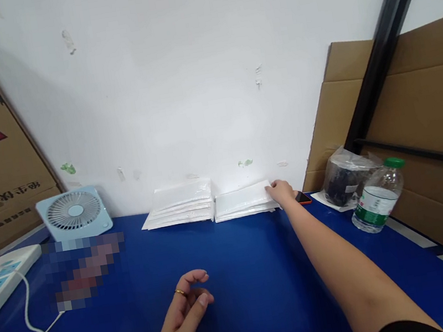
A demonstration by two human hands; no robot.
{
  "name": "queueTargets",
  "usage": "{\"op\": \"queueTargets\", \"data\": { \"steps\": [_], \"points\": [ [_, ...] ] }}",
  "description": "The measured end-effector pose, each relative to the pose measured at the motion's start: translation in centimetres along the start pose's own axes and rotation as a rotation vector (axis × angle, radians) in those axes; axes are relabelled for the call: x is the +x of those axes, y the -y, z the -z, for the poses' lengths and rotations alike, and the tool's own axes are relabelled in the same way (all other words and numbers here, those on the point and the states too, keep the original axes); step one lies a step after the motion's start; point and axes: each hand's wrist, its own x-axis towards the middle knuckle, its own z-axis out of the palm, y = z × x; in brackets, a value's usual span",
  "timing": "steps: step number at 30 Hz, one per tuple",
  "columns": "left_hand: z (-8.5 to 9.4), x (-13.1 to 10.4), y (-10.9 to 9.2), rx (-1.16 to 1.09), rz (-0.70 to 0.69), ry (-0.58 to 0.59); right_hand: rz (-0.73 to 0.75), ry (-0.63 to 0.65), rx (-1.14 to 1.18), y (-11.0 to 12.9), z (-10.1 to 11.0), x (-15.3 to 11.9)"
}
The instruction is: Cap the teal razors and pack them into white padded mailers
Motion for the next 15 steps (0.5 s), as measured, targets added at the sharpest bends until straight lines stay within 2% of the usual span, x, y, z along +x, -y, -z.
{"op": "queueTargets", "data": {
  "steps": [3,6,8,10,12,15],
  "points": [
    [-2.4,0.2,-0.2,-0.314,0.148,0.168,0.184,-0.110,0.092,0.5,2.1,-1.8],
    [-4.9,0.9,-0.8,-0.719,0.381,0.345,0.570,-0.292,0.269,0.3,4.7,-6.1],
    [-6.3,1.8,-1.5,-0.925,0.487,0.404,0.831,-0.310,0.344,-0.3,6.1,-10.1],
    [-7.3,2.6,-2.1,-1.078,0.488,0.405,1.141,-0.158,0.380,-1.2,7.0,-14.4],
    [-8.0,3.2,-2.4,-1.175,0.441,0.382,1.294,-0.019,0.406,-1.9,7.4,-18.0],
    [-8.4,3.4,-2.1,-1.220,0.456,0.347,1.489,0.042,0.547,-2.6,7.6,-21.5]
  ]
}}
